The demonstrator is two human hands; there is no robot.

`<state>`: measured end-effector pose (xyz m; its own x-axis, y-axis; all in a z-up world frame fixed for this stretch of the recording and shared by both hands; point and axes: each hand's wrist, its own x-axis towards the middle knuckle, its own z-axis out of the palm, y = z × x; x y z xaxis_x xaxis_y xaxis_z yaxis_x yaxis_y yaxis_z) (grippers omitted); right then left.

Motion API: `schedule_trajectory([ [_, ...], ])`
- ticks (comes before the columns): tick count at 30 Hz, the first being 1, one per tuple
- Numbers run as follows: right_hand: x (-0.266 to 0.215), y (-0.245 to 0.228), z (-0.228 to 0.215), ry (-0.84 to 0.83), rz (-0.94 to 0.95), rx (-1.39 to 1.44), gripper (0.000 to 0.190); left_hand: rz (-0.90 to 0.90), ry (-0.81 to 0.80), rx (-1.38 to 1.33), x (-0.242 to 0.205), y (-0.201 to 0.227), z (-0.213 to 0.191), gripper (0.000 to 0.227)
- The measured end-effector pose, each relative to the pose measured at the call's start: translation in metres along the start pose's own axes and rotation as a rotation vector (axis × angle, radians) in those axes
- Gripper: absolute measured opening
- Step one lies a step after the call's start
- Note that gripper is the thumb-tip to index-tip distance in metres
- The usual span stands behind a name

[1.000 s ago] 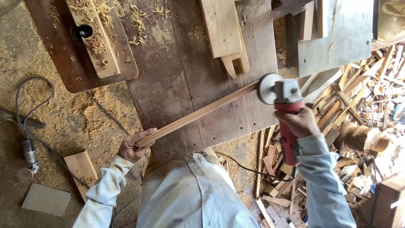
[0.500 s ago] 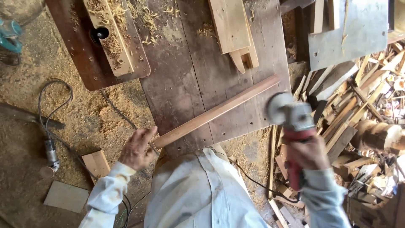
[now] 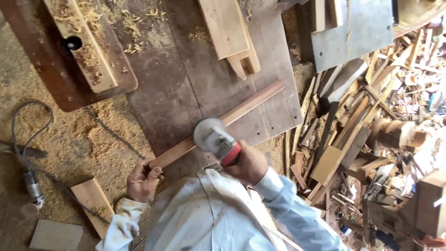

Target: Sanding a wooden strip with an angle grinder and then routing a groove into it using a table-mounted router.

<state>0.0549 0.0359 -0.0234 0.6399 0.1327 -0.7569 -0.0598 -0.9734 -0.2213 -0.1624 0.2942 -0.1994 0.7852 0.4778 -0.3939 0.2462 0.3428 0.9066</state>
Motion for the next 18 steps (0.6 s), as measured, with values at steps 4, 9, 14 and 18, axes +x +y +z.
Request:
schedule_trajectory([
  [4,-0.016,-0.014,-0.069,0.074,0.122,0.131,0.046,-0.005,-0.082,0.112,0.002,0.01,-0.007,0.03],
  [9,0.034,0.068,-0.11,0.244,0.216,0.357,0.044,-0.037,-0.106,0.147,0.008,0.007,-0.012,0.029],
  [14,0.066,0.121,-0.115,0.378,0.181,0.387,0.028,-0.033,-0.081,0.164,0.009,0.018,-0.008,0.029],
  [18,0.003,0.006,-0.112,0.228,0.275,0.428,0.029,-0.049,-0.094,0.184,0.008,0.023,-0.008,0.026],
])
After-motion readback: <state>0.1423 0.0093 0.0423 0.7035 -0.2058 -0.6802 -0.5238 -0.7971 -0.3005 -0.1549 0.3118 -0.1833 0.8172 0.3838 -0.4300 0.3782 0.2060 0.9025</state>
